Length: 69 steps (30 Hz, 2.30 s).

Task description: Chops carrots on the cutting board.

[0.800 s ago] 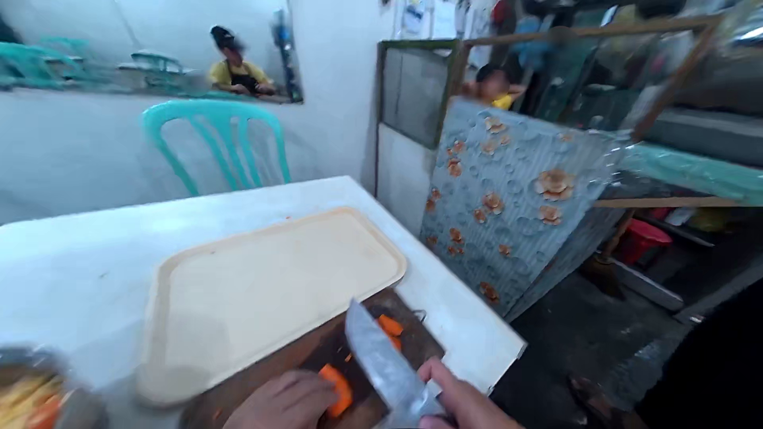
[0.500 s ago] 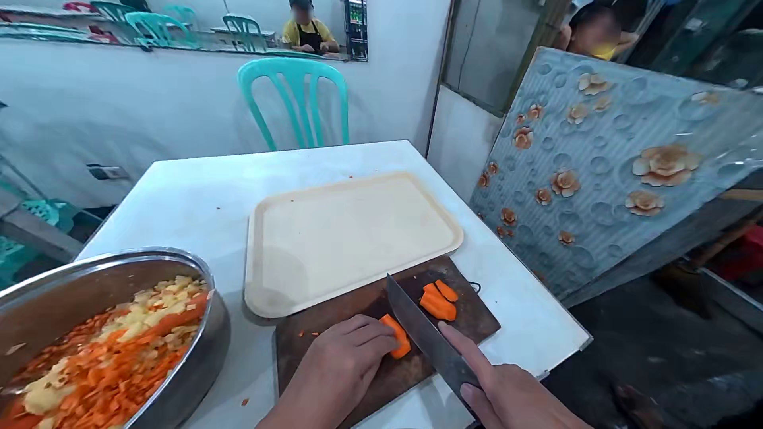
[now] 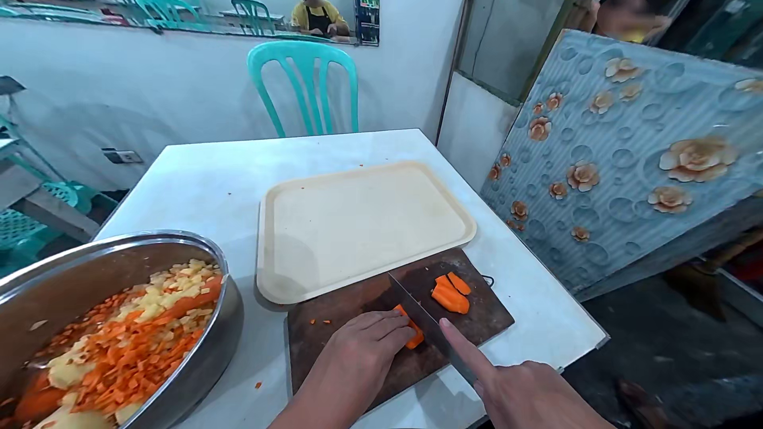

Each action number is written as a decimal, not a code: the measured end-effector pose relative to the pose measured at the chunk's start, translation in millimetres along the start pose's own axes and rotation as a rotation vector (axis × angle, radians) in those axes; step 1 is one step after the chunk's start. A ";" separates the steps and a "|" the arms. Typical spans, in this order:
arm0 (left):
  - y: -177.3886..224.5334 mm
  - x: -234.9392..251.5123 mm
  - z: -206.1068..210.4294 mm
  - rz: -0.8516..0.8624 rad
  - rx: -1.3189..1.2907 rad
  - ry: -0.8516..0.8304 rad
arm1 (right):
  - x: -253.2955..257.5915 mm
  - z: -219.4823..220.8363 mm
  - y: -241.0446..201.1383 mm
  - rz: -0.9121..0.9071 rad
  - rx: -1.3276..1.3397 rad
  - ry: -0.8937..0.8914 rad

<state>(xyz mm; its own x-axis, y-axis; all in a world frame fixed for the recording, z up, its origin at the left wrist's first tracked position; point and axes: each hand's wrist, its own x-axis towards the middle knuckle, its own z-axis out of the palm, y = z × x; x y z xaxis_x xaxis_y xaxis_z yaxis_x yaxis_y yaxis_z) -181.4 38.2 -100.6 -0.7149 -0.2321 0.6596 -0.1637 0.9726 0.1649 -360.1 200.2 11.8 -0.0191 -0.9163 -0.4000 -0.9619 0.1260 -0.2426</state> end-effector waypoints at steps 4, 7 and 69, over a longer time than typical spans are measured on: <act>1.4 1.3 -0.6 -0.010 0.014 -0.002 | 0.7 -8.7 -7.5 0.002 -0.054 -0.058; 2.4 1.5 -0.3 -0.020 -0.002 0.006 | 5.6 -27.1 -13.7 0.038 -0.048 -0.213; 0.6 -1.3 -3.3 -0.067 -0.045 -0.006 | -2.2 14.5 10.9 0.023 0.362 -0.041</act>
<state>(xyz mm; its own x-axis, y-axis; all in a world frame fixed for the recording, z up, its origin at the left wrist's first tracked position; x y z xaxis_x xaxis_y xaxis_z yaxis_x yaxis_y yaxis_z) -178.3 39.1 -99.0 -0.7071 -0.2969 0.6418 -0.1810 0.9534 0.2415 -366.6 209.1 -2.7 -0.0213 -0.8967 -0.4421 -0.8023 0.2791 -0.5276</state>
